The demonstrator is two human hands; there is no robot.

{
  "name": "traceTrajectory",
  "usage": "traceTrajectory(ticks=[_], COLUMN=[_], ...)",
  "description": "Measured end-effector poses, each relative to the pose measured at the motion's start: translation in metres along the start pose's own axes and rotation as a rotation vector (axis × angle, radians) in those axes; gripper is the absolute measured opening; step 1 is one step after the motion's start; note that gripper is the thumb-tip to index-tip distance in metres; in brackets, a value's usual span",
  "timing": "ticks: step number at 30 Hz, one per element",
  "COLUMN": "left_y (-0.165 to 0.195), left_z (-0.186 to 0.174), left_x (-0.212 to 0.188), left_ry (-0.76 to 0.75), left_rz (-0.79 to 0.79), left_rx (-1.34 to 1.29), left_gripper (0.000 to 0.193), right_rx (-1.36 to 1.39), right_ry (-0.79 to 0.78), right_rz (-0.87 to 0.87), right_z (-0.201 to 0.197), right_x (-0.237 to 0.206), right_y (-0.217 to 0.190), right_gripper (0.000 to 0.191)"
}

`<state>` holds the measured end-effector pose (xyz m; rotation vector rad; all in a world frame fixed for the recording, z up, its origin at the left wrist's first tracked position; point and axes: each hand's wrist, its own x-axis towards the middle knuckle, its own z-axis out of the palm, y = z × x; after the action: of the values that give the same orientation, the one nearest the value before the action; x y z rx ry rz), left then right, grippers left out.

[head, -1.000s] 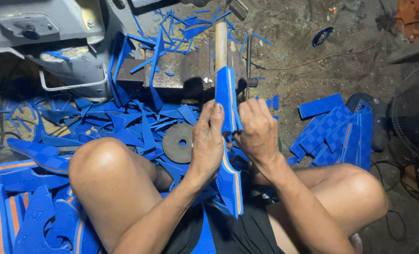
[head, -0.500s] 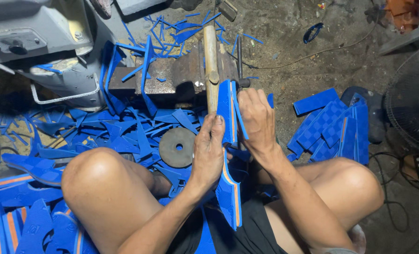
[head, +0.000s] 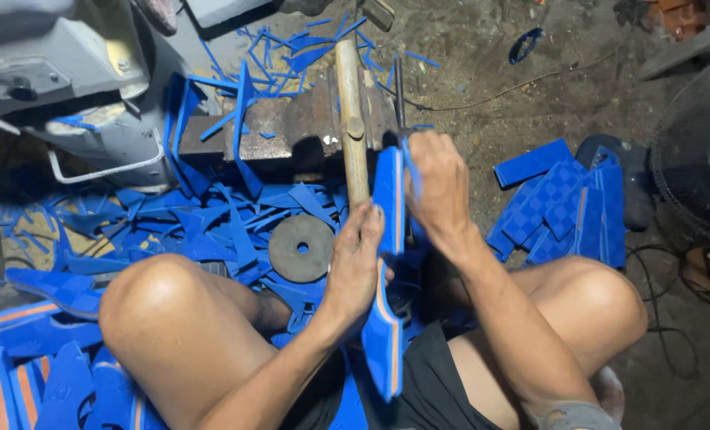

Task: The person sits on the floor and uses a handheld blade to trim excess plastic from the edges of blue slipper soles. They repeatedly position each sole against a vertical metal rod and scrape away protruding material, then set the trimmed soles aside.

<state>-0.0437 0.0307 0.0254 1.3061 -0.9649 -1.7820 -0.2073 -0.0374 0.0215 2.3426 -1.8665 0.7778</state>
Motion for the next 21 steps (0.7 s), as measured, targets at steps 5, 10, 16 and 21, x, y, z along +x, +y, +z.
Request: traceTrajectory(ticks=[5,10,16,21], left_y=[0.002,0.022,0.047,0.038], left_z=[-0.011,-0.030,-0.055,-0.057], left_x=[0.008,0.017,0.024,0.048], left_ry=[-0.186,-0.429,-0.415,-0.194], left_rz=[-0.180,-0.320,-0.036,0.264], left_rx=[-0.214,-0.588,-0.810,-0.911], left_gripper=[0.051,0.022,0.065,0.070], right_rx=[0.581,1.305,1.392,1.075], right_ry=[-0.159,-0.397,-0.201,-0.052], right_rz=[0.501,0.665,0.572,0.589], right_z=[-0.015,-0.041,-0.038,-0.026], right_x=[0.014,0.005,-0.002,-0.024], right_y=[0.024,0.023,0.019,-0.019], right_gripper=[0.025,0.035,0.042,0.046])
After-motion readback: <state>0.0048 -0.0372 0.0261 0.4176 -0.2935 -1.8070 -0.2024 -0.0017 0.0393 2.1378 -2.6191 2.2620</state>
